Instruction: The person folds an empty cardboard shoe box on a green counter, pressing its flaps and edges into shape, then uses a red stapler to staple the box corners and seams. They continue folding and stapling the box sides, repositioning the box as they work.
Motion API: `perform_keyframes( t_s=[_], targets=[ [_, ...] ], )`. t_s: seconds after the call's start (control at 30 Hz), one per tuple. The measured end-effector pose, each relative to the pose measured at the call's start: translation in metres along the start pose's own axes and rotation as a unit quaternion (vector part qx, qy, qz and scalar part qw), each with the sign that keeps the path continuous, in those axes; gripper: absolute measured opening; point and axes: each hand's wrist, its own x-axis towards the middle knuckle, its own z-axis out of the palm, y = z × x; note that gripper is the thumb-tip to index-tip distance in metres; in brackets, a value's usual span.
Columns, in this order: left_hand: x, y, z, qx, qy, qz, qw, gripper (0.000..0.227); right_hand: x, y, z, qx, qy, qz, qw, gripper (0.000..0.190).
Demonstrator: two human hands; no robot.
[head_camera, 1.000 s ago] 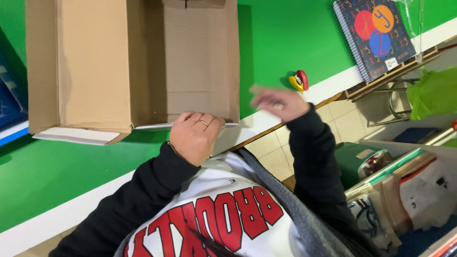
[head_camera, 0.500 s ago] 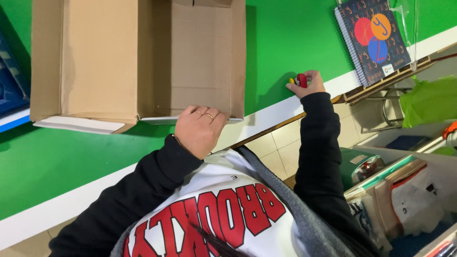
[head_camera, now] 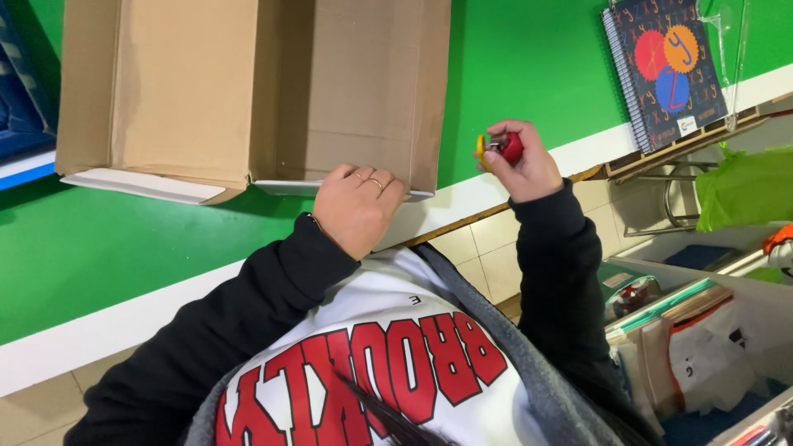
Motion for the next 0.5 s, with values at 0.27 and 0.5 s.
perform_keyframes(
  t_s=[0.27, 0.5],
  targets=[
    [0.0, 0.0, -0.002, 0.007, -0.001, 0.002, 1.0, 0.019, -0.014, -0.046, 0.03, -0.109, 0.018, -0.045, 0.993, 0.031],
    [-0.002, -0.001, 0.003, 0.01, 0.005, -0.004, 1.0, 0.012, -0.019, -0.058, 0.039, -0.237, -0.008, -0.138, 0.962, 0.033]
  ],
)
